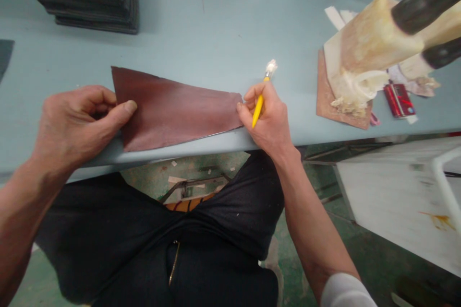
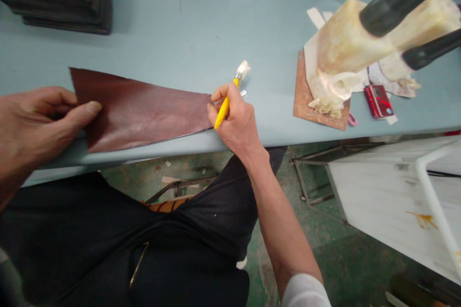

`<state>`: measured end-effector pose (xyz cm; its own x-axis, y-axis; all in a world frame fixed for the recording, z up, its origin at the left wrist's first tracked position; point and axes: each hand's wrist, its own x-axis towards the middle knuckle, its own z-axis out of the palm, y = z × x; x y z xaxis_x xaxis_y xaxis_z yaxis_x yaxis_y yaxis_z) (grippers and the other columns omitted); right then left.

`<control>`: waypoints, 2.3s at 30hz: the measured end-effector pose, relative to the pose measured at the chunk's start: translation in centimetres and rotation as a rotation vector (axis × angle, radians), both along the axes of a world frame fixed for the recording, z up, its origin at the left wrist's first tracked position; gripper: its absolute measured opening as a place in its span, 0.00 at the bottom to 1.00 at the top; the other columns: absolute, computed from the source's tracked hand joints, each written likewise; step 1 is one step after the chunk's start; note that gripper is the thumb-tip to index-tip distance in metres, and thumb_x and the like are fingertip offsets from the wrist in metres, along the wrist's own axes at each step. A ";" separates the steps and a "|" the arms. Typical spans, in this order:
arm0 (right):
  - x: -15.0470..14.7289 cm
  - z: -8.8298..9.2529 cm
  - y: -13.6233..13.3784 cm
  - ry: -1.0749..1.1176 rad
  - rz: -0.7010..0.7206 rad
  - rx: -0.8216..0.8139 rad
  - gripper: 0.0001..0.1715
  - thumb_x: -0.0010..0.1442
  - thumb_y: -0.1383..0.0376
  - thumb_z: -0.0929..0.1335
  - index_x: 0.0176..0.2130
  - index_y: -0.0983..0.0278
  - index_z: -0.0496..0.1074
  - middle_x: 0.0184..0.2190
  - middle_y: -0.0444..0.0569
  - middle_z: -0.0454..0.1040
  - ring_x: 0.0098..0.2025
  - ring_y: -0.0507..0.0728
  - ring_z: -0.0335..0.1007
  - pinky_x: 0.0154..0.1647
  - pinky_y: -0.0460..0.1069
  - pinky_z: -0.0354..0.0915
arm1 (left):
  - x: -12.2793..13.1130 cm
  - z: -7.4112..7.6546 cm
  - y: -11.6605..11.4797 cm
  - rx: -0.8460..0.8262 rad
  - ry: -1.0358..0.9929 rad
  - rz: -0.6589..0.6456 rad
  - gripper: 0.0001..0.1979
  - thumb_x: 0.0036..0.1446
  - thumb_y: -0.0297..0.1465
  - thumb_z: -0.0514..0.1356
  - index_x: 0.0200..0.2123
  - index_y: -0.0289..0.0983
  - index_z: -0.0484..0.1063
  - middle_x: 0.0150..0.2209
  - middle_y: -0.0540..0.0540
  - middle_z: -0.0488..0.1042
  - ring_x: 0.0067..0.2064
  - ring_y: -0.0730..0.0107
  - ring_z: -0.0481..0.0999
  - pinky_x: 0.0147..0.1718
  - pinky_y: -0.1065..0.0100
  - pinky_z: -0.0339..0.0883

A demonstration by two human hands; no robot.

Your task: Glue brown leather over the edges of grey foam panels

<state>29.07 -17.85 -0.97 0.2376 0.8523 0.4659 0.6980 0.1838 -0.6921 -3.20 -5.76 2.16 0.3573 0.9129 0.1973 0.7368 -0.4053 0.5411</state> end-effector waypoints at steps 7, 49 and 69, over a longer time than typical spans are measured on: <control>-0.1 0.1 0.0 0.017 0.005 -0.014 0.08 0.65 0.65 0.70 0.44 0.58 0.66 0.30 0.37 0.70 0.29 0.50 0.67 0.34 0.49 0.70 | 0.1 0.0 -0.2 0.006 -0.019 -0.006 0.22 0.59 0.51 0.60 0.27 0.37 0.72 0.22 0.54 0.67 0.25 0.77 0.63 0.27 0.71 0.53; -0.4 0.2 -0.1 -0.028 -0.003 -0.052 0.09 0.65 0.66 0.68 0.44 0.56 0.66 0.30 0.37 0.72 0.28 0.52 0.68 0.33 0.51 0.71 | 0.4 0.6 -0.4 -0.039 0.000 0.028 0.22 0.57 0.52 0.60 0.29 0.38 0.74 0.25 0.51 0.71 0.27 0.72 0.67 0.29 0.68 0.57; -0.4 0.2 -0.2 -0.022 0.023 -0.015 0.11 0.64 0.69 0.69 0.44 0.57 0.66 0.30 0.37 0.70 0.29 0.52 0.69 0.32 0.49 0.71 | 0.5 0.6 -0.5 -0.025 -0.001 0.017 0.21 0.57 0.51 0.60 0.27 0.38 0.71 0.22 0.53 0.67 0.26 0.74 0.64 0.27 0.69 0.54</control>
<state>28.71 -18.04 -0.77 0.2078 0.8645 0.4577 0.7088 0.1893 -0.6795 -2.70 -6.22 2.80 0.3413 0.9236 0.1743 0.7430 -0.3787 0.5519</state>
